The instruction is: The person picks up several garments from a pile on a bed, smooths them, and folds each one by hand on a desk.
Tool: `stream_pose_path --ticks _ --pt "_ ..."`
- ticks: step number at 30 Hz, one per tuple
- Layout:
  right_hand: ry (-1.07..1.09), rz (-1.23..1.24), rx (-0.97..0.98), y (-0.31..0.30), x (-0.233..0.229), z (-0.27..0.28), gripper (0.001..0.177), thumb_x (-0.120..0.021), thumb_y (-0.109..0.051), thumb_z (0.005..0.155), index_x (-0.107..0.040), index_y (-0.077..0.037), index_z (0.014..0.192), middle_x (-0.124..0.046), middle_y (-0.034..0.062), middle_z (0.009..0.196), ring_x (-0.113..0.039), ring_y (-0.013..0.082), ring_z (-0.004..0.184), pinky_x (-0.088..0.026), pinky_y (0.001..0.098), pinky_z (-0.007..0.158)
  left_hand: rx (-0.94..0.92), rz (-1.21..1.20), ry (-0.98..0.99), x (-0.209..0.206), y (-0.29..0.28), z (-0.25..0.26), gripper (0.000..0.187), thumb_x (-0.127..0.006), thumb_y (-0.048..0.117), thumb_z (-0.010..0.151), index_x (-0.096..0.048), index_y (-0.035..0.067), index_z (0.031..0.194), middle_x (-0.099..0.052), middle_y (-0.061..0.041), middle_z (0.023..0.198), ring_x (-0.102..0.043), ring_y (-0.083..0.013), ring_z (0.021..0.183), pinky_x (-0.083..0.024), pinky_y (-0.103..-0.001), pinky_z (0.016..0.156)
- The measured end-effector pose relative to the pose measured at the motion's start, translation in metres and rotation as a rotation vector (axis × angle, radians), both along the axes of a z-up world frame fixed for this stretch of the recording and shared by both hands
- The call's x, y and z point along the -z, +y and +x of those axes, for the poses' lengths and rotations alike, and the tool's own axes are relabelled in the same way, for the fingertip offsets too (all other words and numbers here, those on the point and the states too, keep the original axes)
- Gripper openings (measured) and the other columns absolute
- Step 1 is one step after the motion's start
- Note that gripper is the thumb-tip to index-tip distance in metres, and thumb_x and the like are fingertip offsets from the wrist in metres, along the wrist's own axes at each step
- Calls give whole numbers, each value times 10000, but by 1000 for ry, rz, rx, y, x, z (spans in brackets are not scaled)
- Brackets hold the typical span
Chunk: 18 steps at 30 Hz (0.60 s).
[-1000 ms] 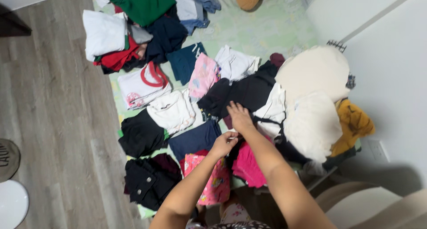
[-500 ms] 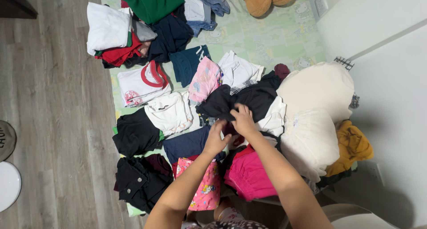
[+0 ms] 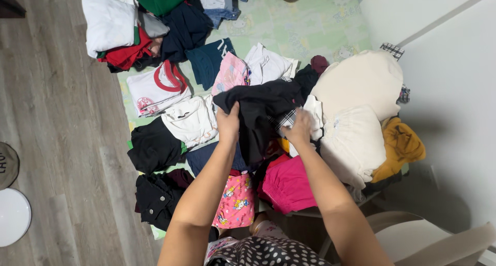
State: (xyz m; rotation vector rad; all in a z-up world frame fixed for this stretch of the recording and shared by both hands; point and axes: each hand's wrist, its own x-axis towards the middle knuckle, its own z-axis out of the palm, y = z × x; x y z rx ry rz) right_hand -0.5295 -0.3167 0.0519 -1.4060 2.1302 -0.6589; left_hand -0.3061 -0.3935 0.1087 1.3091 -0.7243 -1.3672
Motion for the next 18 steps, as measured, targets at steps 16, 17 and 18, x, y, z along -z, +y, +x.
stream_pose_path --ticks 16,17,18 --pt "444 -153 300 12 61 -78 778 -796 -62 663 -550 -45 1401 -459 265 1449 -377 436 1378 -267 656 1050 331 83 -117 113 -67 -49 464 -712 115 940 -591 18 1378 -659 -105 1334 -611 -192 1245 -461 -312 1077" --pt "526 -191 134 8 53 -62 775 -763 -65 701 -536 -51 1442 -444 248 1504 -365 410 1420 -255 653 1076 320 166 -113 138 -49 -49 401 -693 104 939 -625 23 1326 -691 -89 1260 -640 -173 1154 -484 -292 1005" --pt "477 -30 -48 4 49 -43 678 -752 -105 772 -541 -82 1416 -471 164 1478 -406 350 1413 -265 646 1155 308 249 -109 158 -30 -49 343 -674 92 938 -659 29 1275 -722 -74 1186 -668 -154 1062 -507 -272 933"
